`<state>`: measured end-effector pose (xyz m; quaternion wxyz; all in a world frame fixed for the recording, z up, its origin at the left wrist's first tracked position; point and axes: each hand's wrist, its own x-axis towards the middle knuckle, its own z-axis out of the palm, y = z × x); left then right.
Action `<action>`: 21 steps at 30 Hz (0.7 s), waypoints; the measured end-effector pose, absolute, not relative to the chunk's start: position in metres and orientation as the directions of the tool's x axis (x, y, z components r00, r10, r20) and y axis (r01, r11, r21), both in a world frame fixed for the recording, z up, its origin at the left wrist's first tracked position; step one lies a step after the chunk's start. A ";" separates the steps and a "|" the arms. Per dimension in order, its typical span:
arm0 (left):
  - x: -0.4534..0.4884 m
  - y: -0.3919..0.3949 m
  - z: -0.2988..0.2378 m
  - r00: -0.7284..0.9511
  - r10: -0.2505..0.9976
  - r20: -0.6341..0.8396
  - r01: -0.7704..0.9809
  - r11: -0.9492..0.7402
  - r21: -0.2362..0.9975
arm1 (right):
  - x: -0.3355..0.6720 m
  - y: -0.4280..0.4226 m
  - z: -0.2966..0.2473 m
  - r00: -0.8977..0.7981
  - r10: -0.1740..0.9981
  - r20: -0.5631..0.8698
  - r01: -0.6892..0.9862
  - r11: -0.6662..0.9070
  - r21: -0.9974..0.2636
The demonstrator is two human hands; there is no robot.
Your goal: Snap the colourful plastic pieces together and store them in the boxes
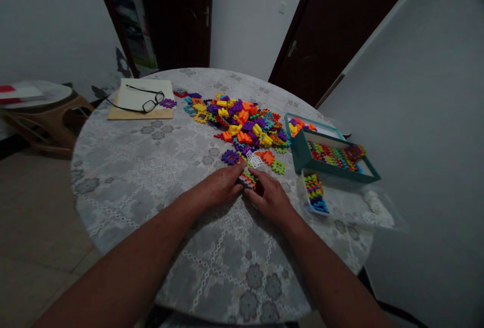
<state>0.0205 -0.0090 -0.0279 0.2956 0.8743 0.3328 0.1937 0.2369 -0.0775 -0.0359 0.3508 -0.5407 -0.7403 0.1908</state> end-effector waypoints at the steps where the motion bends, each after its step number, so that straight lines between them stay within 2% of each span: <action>1: 0.021 -0.010 -0.028 0.700 0.699 0.142 0.473 -0.604 0.641 | 0.236 -0.077 -0.037 -0.169 0.931 0.324 0.667 0.350 -0.658; 14: 0.022 -0.010 -0.032 0.694 0.703 0.159 0.487 -0.619 0.616 | 0.232 -0.079 -0.034 -0.154 0.939 0.307 0.662 0.329 -0.674; 18: 0.024 -0.010 -0.037 0.708 0.687 0.161 0.474 -0.632 0.614 | 0.229 -0.078 -0.034 -0.149 0.934 0.325 0.692 0.333 -0.640; 21: 0.024 -0.007 -0.042 0.713 0.675 0.191 0.455 -0.652 0.607 | 0.227 -0.077 -0.032 -0.158 0.919 0.361 0.746 0.351 -0.566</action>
